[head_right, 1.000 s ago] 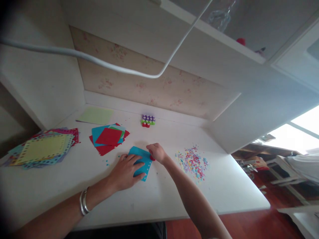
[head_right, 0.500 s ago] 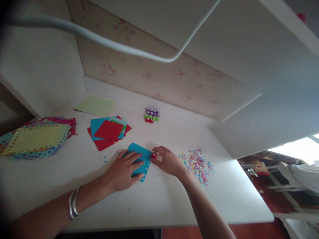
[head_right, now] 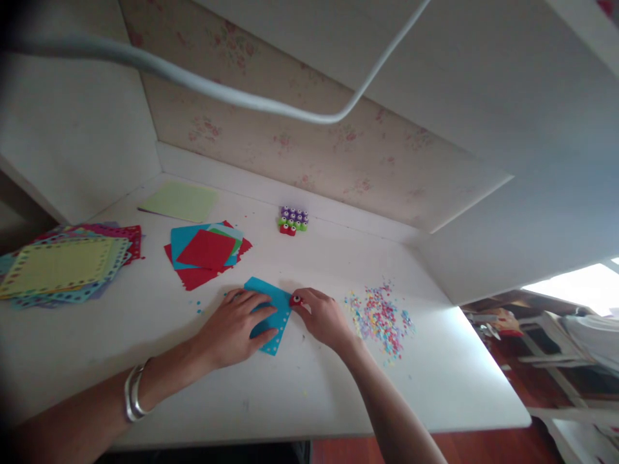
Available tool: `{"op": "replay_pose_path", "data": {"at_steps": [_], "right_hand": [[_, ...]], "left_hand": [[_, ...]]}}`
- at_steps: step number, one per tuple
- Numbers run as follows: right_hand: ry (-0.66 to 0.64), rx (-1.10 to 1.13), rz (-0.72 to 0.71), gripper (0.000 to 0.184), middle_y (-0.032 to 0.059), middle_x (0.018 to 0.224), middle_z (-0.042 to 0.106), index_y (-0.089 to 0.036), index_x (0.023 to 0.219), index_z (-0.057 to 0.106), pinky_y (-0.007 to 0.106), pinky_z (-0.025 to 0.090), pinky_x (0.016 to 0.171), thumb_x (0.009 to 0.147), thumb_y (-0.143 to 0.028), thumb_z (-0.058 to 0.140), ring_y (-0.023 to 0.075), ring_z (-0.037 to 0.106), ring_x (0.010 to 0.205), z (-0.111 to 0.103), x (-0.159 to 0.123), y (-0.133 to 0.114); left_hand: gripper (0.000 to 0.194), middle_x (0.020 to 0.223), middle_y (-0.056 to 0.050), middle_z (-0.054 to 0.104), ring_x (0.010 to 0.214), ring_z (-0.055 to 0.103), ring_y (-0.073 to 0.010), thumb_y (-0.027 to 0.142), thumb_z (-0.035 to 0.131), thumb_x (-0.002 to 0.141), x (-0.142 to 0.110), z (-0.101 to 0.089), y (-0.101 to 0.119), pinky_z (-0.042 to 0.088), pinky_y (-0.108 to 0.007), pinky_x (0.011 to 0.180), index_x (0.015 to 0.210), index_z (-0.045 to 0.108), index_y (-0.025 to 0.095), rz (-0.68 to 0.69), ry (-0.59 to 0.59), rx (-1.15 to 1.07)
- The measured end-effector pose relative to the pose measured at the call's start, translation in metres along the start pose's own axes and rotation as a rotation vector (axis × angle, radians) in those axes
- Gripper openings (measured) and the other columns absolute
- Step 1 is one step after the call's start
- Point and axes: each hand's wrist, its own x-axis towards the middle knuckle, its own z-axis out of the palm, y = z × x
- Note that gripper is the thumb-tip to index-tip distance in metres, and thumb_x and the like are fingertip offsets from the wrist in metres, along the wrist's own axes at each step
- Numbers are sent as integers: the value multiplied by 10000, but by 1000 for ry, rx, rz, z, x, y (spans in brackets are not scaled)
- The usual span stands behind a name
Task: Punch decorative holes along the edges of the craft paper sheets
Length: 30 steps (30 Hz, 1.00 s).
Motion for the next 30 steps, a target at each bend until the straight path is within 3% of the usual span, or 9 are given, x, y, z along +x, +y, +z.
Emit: {"op": "replay_pose_path", "data": {"at_steps": [6,11,18,24,30], "right_hand": [[-28,173,-171,217,50,1173,706,-271,1188,642,321,532,923,995,-293,545,182,675,1043,0,-2,-15],[-91,279,-206,222,65,1179,695,-253,1186,637,324,536,934,1012,-304,508,183,667,1057,0,0,-26],[-66,327,-213,205,67,1161,698,-256,1152,651,340,550,926,1009,-299,512,190,667,1061,3,2,-24],[-2,315,-187,198,82,1156,699,-254,1126,672,374,556,942,997,-315,534,203,666,1068,5,0,-14],[54,286,-56,257,103,1150,704,-235,1186,663,396,585,900,972,-345,574,221,687,1024,6,-5,-1]], "left_hand": [[365,1369,-93,590,1261,521,-262,351,513,971,7,-1,-10,387,-441,1067,1298,575,200,-74,147,-68],[255,1140,-31,717,1113,613,-246,322,573,936,9,0,-13,386,-452,1029,1162,655,237,-124,54,-143],[131,984,9,762,967,666,-229,298,619,898,10,-1,-16,371,-460,1008,947,738,275,-183,11,-240],[166,946,11,775,936,680,-234,334,616,891,11,-2,-21,394,-460,996,962,760,293,-189,-33,-272],[169,943,3,775,925,679,-220,330,618,885,12,-1,-24,408,-436,985,960,759,275,-201,-15,-270]]}}
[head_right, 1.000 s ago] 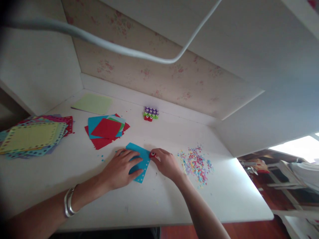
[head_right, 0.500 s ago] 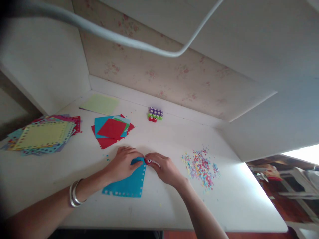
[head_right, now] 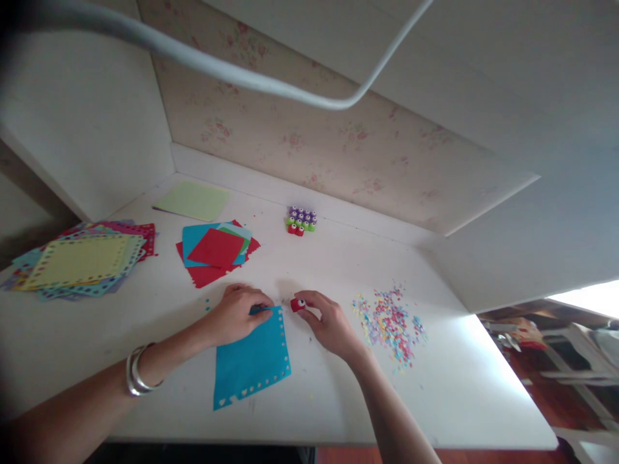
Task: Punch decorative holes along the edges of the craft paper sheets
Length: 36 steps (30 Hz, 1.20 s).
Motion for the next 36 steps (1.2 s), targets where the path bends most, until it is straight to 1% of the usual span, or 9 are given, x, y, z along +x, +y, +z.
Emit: {"op": "replay_pose_path", "data": {"at_steps": [4,6,10,14,17,20,25,30,36], "right_hand": [[9,-27,41,269,105,1179,691,-237,1214,646,396,589,888,974,-330,568,222,691,1012,-5,-5,7],[21,-62,31,275,109,1180,691,-237,1225,640,407,583,899,979,-326,556,228,690,1019,-8,-8,12],[46,-160,-4,265,112,1181,694,-240,1210,647,427,560,934,986,-317,529,243,668,1083,-17,-12,27],[51,-266,25,254,106,1194,691,-247,1189,659,449,549,943,989,-286,507,251,661,1090,-20,-18,33],[125,-318,-15,269,111,1238,672,-247,1209,659,504,504,1006,974,-262,529,285,602,1187,-14,-21,22],[196,-226,-48,266,101,1215,680,-257,1207,665,471,504,1007,973,-254,539,265,599,1178,1,-22,1],[128,75,63,256,84,1164,706,-260,1185,693,398,551,915,980,-315,548,230,662,1045,25,-12,-29],[41,261,99,244,59,1107,726,-268,1143,726,327,550,849,974,-316,556,206,672,993,32,-1,-33],[109,225,157,177,36,930,746,-245,993,756,291,521,755,946,-290,591,185,678,852,40,-2,-30]], "left_hand": [[157,978,-6,753,960,655,-232,297,602,901,-3,-1,2,378,-466,987,964,744,273,30,12,79],[172,994,-15,736,987,638,-240,244,578,905,-4,-2,4,360,-482,993,971,735,271,50,19,125],[258,1012,-28,717,995,624,-230,141,529,887,-6,-2,5,374,-459,974,1014,719,262,78,1,133],[217,1013,-22,722,995,630,-223,196,539,914,-4,0,4,387,-446,971,1022,716,262,60,4,80],[169,977,-12,739,966,652,-205,277,561,942,-1,-1,6,413,-411,961,967,727,255,46,7,1],[163,964,-9,757,943,674,-190,301,584,939,2,-4,9,461,-345,903,949,736,243,19,-18,-110],[162,980,-4,770,933,692,-190,321,620,915,2,-8,14,495,-295,844,974,742,231,-43,-29,-203],[154,957,11,770,904,696,-172,314,620,913,1,-7,13,496,-266,833,968,739,233,-33,-15,-258],[148,907,13,767,858,693,-161,299,612,912,1,-7,14,484,-257,807,929,739,224,-24,-38,-270]]}}
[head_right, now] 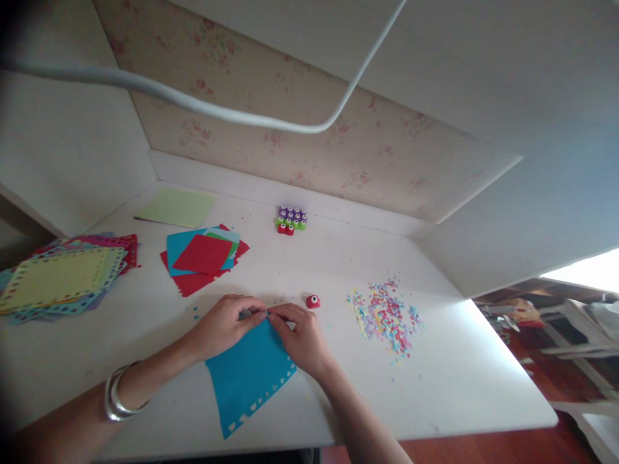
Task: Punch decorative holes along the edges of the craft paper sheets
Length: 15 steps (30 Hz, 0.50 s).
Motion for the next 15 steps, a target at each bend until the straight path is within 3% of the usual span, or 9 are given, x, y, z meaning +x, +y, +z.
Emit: {"op": "replay_pose_path", "data": {"at_steps": [3,15], "right_hand": [[23,-30,-9,167,25,854,724,-222,921,732,268,497,701,951,-274,575,165,654,784,2,-1,-1],[99,-145,-79,178,34,849,695,-207,893,683,268,492,733,977,-242,531,160,629,776,2,-4,-2]], "left_hand": [[150,898,9,765,845,687,-160,292,606,912,-1,0,2,474,-258,798,916,736,217,3,-4,12],[166,853,-3,749,824,669,-173,302,594,925,-1,1,4,442,-285,781,877,716,200,-35,8,84]]}}
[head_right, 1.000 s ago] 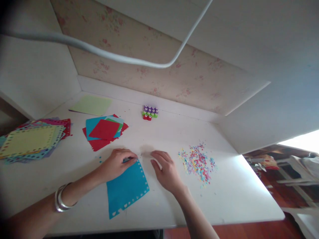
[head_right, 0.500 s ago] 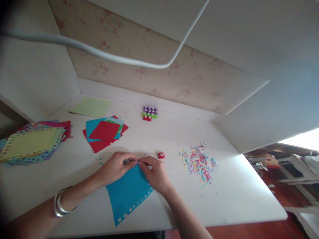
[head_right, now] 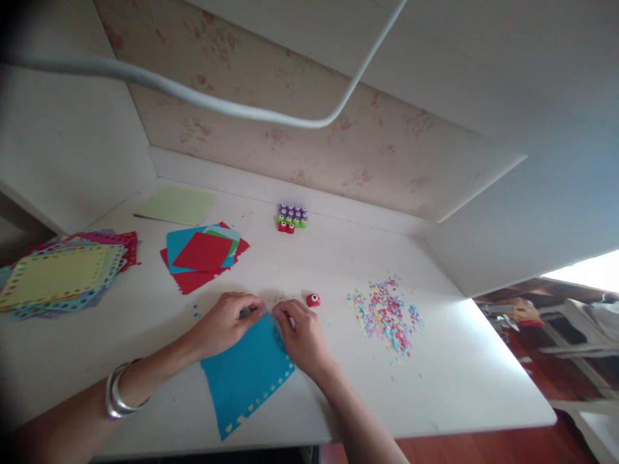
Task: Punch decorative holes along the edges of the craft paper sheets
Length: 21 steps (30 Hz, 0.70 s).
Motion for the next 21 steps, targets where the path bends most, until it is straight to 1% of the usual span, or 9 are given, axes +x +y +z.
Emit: {"op": "replay_pose_path", "data": {"at_steps": [5,8,10,12,14,16,17,19,21], "right_hand": [[44,-5,24,182,35,880,702,-223,918,698,257,509,700,983,-272,535,165,643,813,-8,-9,-2],[67,-7,33,190,45,922,705,-230,944,710,241,509,642,984,-297,537,163,647,817,-14,-17,-2],[104,-22,50,198,53,948,703,-231,953,717,231,494,583,981,-315,540,160,646,796,-22,-21,2],[190,-58,88,206,59,957,702,-229,954,723,230,485,552,970,-343,551,160,645,773,-35,-25,11],[333,-126,155,229,61,945,706,-221,946,727,240,497,563,950,-386,568,159,644,735,-52,-29,25],[492,-229,240,273,65,933,717,-211,936,735,264,517,599,923,-435,580,163,645,695,-72,-33,41],[550,-293,279,298,72,931,724,-205,934,741,279,523,614,908,-455,582,171,650,687,-82,-35,50],[597,-417,347,339,87,927,738,-198,951,756,313,529,638,882,-477,575,189,666,669,-98,-40,64],[586,-493,389,371,98,924,747,-198,1004,761,344,534,655,869,-478,557,201,678,646,-106,-43,73]], "left_hand": [[147,853,17,746,830,669,-162,298,603,936,-1,1,-2,427,-300,815,877,710,216,54,-16,38],[124,913,15,734,900,658,-179,278,592,950,-3,3,-4,395,-359,901,926,705,233,120,27,159],[137,950,-1,711,945,638,-196,273,576,961,-5,4,-4,384,-393,922,946,708,242,161,54,253],[164,951,-21,684,949,624,-205,279,555,973,-7,5,-5,407,-395,900,964,715,242,184,63,319],[198,931,-30,668,928,624,-201,280,524,987,-8,6,-5,444,-377,870,977,715,232,191,55,344],[220,924,-30,670,908,637,-193,279,497,999,-8,6,-6,478,-354,845,988,709,222,183,45,347],[225,932,-27,677,902,645,-189,277,486,1003,-8,7,-6,491,-345,832,999,705,223,177,42,347],[230,960,-24,695,901,662,-190,277,477,1006,-8,9,-7,510,-338,813,1031,700,231,170,43,356],[239,996,-24,714,915,674,-196,270,470,1006,-8,11,-9,523,-347,821,1076,696,238,176,50,367]]}}
